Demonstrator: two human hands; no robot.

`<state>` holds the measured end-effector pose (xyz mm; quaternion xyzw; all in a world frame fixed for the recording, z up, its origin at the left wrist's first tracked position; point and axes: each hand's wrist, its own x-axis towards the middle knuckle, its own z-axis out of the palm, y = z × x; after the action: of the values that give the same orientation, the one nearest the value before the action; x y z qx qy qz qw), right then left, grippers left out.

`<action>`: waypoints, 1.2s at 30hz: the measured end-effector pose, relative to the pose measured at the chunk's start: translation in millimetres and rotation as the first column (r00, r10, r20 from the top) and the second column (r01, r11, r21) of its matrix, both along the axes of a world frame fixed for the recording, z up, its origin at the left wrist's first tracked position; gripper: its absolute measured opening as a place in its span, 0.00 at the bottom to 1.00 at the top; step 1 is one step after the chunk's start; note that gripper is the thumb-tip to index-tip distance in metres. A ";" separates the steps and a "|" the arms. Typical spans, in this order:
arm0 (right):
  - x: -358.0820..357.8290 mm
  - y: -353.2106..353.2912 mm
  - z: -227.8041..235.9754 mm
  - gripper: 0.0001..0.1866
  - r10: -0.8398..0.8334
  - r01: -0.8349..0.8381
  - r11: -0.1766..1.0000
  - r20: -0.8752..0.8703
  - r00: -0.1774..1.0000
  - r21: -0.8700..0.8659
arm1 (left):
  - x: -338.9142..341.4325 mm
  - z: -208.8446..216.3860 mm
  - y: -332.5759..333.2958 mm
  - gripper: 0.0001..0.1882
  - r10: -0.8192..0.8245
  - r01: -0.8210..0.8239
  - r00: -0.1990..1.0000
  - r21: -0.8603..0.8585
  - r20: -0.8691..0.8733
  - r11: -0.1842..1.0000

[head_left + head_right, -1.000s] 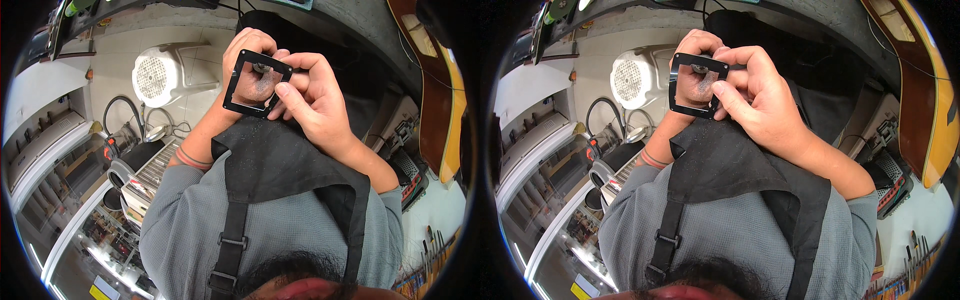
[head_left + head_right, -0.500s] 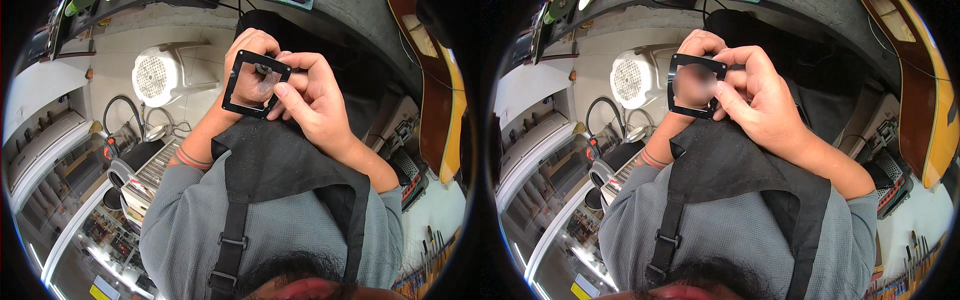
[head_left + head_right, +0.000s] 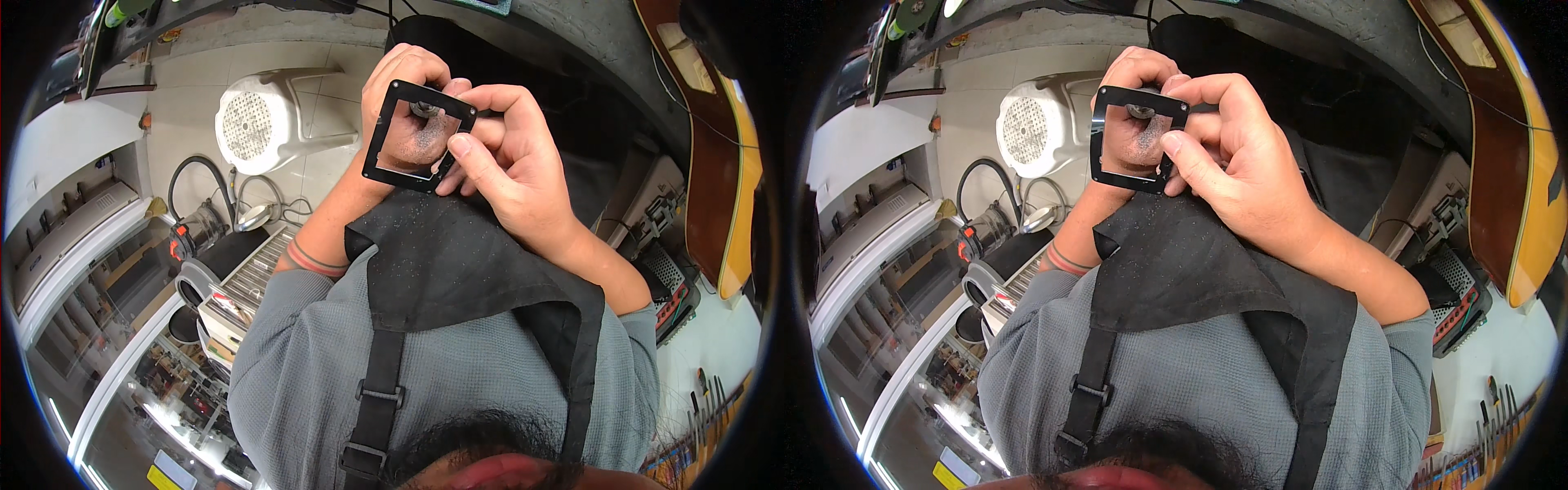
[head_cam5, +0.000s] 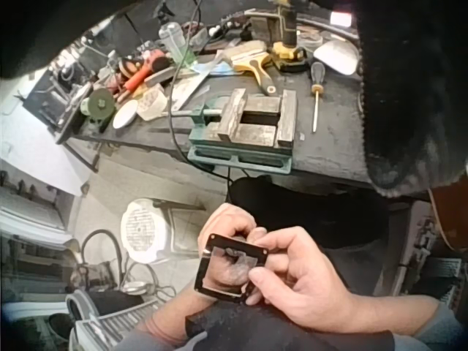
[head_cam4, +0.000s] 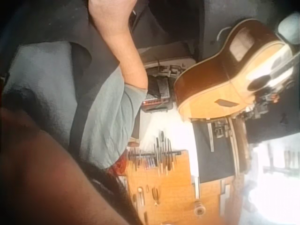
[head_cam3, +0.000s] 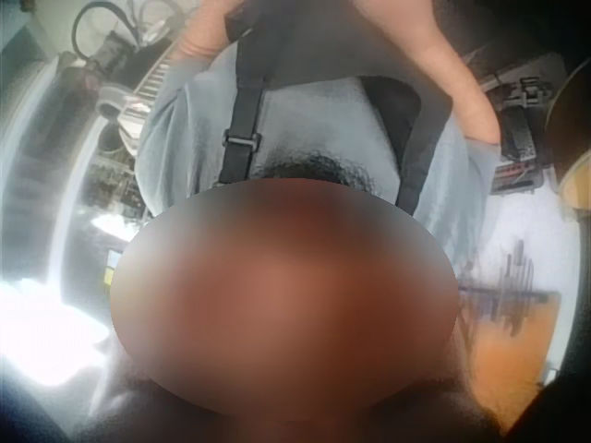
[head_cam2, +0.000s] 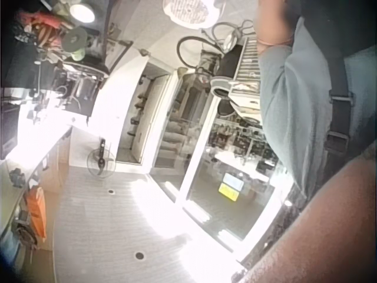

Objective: The person cleans a black rectangular frame with a brush, then peels a protective film from a small black electronic component. They insert the component into the frame and repeatedly test the fit by pressing and adjusting the parts together.

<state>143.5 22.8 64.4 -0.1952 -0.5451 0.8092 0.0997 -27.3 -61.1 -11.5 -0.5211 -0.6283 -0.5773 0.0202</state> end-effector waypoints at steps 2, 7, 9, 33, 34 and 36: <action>-0.5 -0.5 -0.1 0.17 -0.004 0.004 1.000 -0.006 1.000 -0.001 | -0.6 1.2 -0.1 0.13 -0.017 0.017 1.000 -0.004 -0.003 1.000; -1.0 -0.9 1.5 0.17 -0.010 0.010 1.000 0.002 1.000 0.008 | -1.1 3.3 -0.7 0.13 -0.068 0.068 0.998 -0.022 -0.004 0.997; -1.0 -0.5 1.5 0.17 -0.007 0.007 1.000 0.000 1.000 0.004 | -0.1 4.2 -0.1 0.13 -0.047 0.047 0.999 -0.017 -0.006 0.999; 0.4 0.5 -3.1 0.20 0.034 -0.034 0.999 -0.001 0.999 0.035 | -0.1 3.0 0.3 0.13 -0.055 0.056 0.998 -0.025 0.009 0.998; 0.3 0.3 -3.3 0.20 0.032 -0.032 0.999 -0.001 0.999 0.033 | -0.4 2.9 -0.3 0.13 -0.064 0.064 0.998 -0.031 0.009 0.997; 0.0 0.0 -3.3 0.20 0.026 -0.026 0.999 -0.002 1.000 0.031 | -2.4 -0.9 -4.4 0.17 -0.085 0.085 0.996 -0.072 0.006 0.994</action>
<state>143.5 22.8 61.0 -0.1854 -0.5600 0.8021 0.0928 -29.7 -65.5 -12.4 -0.5469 -0.6261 -0.5553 -0.0242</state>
